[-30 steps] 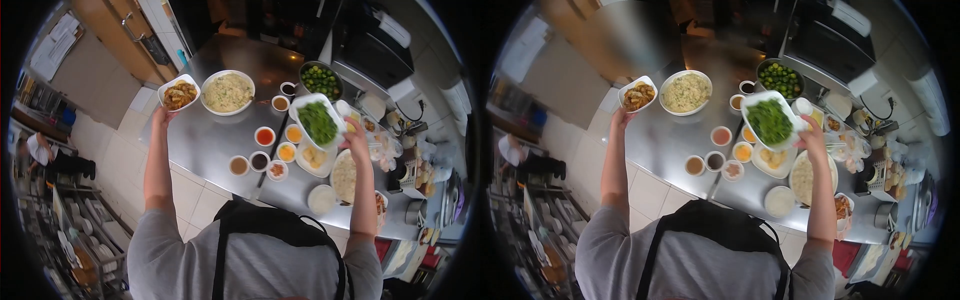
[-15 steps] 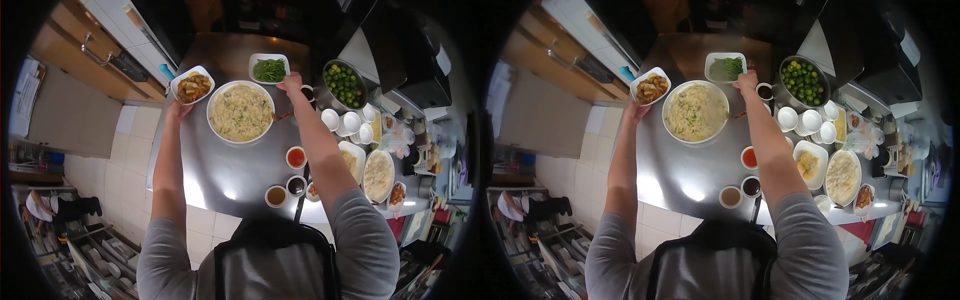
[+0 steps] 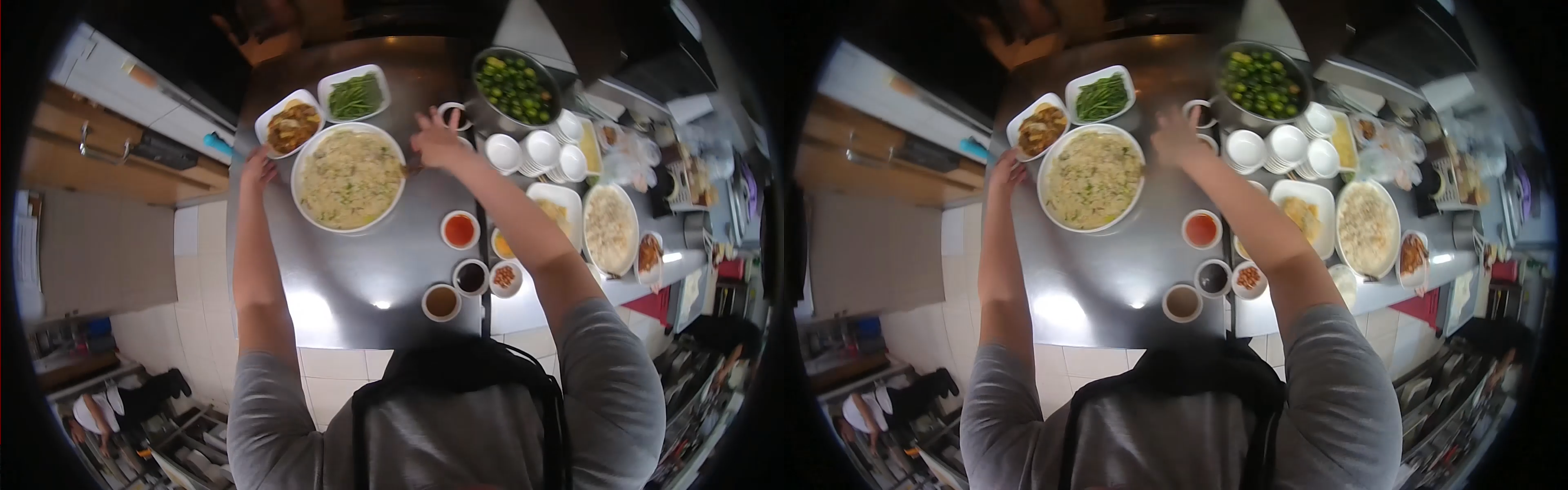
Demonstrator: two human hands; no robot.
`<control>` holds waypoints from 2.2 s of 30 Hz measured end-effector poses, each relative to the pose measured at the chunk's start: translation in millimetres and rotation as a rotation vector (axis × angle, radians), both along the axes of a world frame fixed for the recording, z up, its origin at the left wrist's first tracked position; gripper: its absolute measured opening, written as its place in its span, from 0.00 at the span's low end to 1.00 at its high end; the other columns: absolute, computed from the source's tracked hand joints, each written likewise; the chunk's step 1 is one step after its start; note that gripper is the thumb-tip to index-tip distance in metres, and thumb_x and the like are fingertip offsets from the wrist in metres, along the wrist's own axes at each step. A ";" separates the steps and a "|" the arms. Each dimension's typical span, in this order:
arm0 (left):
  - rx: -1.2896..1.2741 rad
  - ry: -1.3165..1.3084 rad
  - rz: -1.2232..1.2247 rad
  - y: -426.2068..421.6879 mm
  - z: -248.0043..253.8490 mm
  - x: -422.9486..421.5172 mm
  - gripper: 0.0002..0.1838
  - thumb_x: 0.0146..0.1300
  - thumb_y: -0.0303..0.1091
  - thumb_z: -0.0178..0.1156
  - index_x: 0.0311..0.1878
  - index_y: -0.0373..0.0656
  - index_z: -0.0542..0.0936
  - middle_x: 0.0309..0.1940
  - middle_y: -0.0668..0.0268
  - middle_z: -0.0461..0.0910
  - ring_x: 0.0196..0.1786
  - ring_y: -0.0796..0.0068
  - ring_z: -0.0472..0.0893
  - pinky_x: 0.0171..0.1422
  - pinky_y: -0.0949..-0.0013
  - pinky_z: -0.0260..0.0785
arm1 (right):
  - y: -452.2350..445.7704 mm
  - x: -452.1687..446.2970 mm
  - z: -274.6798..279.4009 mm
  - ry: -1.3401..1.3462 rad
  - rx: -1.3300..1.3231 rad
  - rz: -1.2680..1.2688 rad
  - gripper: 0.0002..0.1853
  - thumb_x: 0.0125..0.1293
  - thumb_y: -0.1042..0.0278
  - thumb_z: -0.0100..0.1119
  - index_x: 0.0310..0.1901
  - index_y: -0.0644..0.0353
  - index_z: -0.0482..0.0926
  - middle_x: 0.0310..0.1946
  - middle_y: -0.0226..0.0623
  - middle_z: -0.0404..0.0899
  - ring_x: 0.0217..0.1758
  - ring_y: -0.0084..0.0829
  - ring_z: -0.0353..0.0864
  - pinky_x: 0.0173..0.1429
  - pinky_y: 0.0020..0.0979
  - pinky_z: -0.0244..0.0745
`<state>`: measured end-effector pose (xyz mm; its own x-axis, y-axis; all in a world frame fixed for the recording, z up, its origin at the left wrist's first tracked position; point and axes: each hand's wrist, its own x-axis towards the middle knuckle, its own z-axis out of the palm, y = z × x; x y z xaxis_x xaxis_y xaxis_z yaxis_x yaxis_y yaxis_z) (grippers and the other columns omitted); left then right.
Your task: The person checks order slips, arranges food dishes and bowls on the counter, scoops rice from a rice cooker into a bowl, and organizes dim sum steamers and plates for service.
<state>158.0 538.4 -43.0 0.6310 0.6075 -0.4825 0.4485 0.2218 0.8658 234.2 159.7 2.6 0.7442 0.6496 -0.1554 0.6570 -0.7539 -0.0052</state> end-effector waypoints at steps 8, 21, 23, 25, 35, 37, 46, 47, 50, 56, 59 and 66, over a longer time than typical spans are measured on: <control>0.134 -0.210 0.082 -11.6 25.1 -71.4 0.25 0.56 0.43 0.58 0.56 0.45 0.70 0.53 0.65 0.69 0.52 0.65 0.70 0.51 0.64 0.66 | -52.0 -56.4 20.5 -0.203 0.308 0.116 0.07 0.51 0.67 0.56 0.33 0.56 0.79 0.62 0.41 0.56 0.69 0.47 0.44 0.63 0.67 0.33; 0.247 -0.325 0.080 -251.8 108.1 -204.1 0.22 0.57 0.43 0.59 0.52 0.42 0.72 0.48 0.66 0.73 0.51 0.71 0.71 0.51 0.68 0.65 | -309.8 -67.0 84.5 -0.185 -0.016 -0.196 0.13 0.50 0.66 0.55 0.39 0.56 0.80 0.62 0.41 0.58 0.68 0.51 0.46 0.61 0.70 0.30; 0.244 -0.357 0.089 -307.2 114.5 -208.8 0.22 0.56 0.43 0.59 0.51 0.41 0.73 0.48 0.67 0.73 0.51 0.72 0.71 0.51 0.68 0.65 | -333.9 -46.0 42.6 -0.262 0.149 -0.148 0.12 0.50 0.68 0.55 0.37 0.58 0.79 0.61 0.41 0.59 0.67 0.49 0.49 0.62 0.68 0.33; 0.231 -0.385 0.070 -366.7 127.9 -208.7 0.19 0.58 0.40 0.58 0.50 0.41 0.73 0.47 0.67 0.74 0.50 0.72 0.72 0.51 0.68 0.65 | -359.0 -42.6 45.0 -0.325 0.321 -0.091 0.10 0.49 0.70 0.55 0.36 0.59 0.79 0.60 0.42 0.60 0.66 0.47 0.52 0.62 0.67 0.36; 0.399 -0.617 -0.290 -573.8 192.5 -141.1 0.14 0.58 0.33 0.56 0.46 0.38 0.75 0.39 0.66 0.76 0.42 0.80 0.74 0.46 0.76 0.66 | -531.7 -89.7 131.5 -0.294 0.852 -0.099 0.02 0.51 0.73 0.54 0.28 0.58 0.75 0.28 0.42 0.77 0.34 0.43 0.76 0.36 0.40 0.69; 0.531 -0.656 -0.360 -598.7 207.8 -115.0 0.12 0.57 0.32 0.57 0.43 0.37 0.77 0.35 0.68 0.77 0.38 0.82 0.73 0.42 0.77 0.65 | -552.3 -94.8 153.4 -0.367 0.925 -0.181 0.04 0.55 0.69 0.53 0.27 0.59 0.73 0.26 0.43 0.76 0.31 0.45 0.76 0.34 0.42 0.69; 0.760 -0.937 -0.527 -701.8 303.0 -27.9 0.07 0.57 0.29 0.55 0.31 0.35 0.79 0.31 0.61 0.78 0.38 0.72 0.77 0.43 0.73 0.67 | -564.0 -79.4 244.9 -0.501 0.900 -0.177 0.07 0.60 0.66 0.50 0.32 0.61 0.71 0.26 0.47 0.74 0.29 0.49 0.73 0.32 0.43 0.67; 0.784 -1.041 -0.517 -711.7 312.5 -21.5 0.07 0.56 0.28 0.55 0.34 0.35 0.79 0.33 0.61 0.78 0.38 0.73 0.77 0.43 0.73 0.67 | -562.6 -75.8 254.6 -0.572 0.946 -0.147 0.08 0.57 0.70 0.52 0.39 0.59 0.70 0.32 0.45 0.73 0.35 0.46 0.73 0.37 0.39 0.68; 0.660 -1.221 -0.483 -729.3 326.8 12.3 0.10 0.55 0.26 0.55 0.42 0.36 0.76 0.37 0.63 0.78 0.39 0.73 0.77 0.44 0.73 0.67 | -561.1 -78.7 300.0 -0.738 1.010 -0.018 0.25 0.49 0.78 0.55 0.52 0.54 0.67 0.49 0.42 0.67 0.51 0.43 0.68 0.52 0.36 0.66; 0.306 -1.395 -0.311 -748.4 363.9 48.7 0.13 0.54 0.26 0.56 0.45 0.36 0.74 0.41 0.64 0.76 0.41 0.76 0.75 0.41 0.75 0.68 | -563.8 -39.9 384.8 -1.293 0.928 0.065 0.25 0.50 0.73 0.60 0.52 0.53 0.69 0.50 0.39 0.70 0.52 0.35 0.70 0.53 0.34 0.65; 0.134 -1.279 -0.313 -755.2 378.2 36.8 0.11 0.56 0.26 0.55 0.43 0.35 0.74 0.41 0.63 0.76 0.43 0.76 0.75 0.45 0.71 0.68 | -564.7 -34.9 408.8 -1.275 0.881 0.023 0.29 0.47 0.60 0.64 0.53 0.58 0.68 0.50 0.40 0.69 0.55 0.36 0.66 0.57 0.39 0.60; -0.074 -1.146 -0.319 -759.1 368.4 43.2 0.10 0.56 0.24 0.54 0.41 0.29 0.72 0.36 0.57 0.75 0.38 0.69 0.77 0.44 0.67 0.74 | -563.5 -17.1 408.5 -1.209 0.919 0.019 0.31 0.41 0.63 0.66 0.51 0.53 0.68 0.48 0.35 0.69 0.54 0.34 0.65 0.57 0.39 0.56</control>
<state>201.2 -220.8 325.4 0.8345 0.3396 0.4339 -0.5344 0.3067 0.7876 217.1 -403.8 411.1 0.1145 0.1888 0.9753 0.6200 -0.7807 0.0784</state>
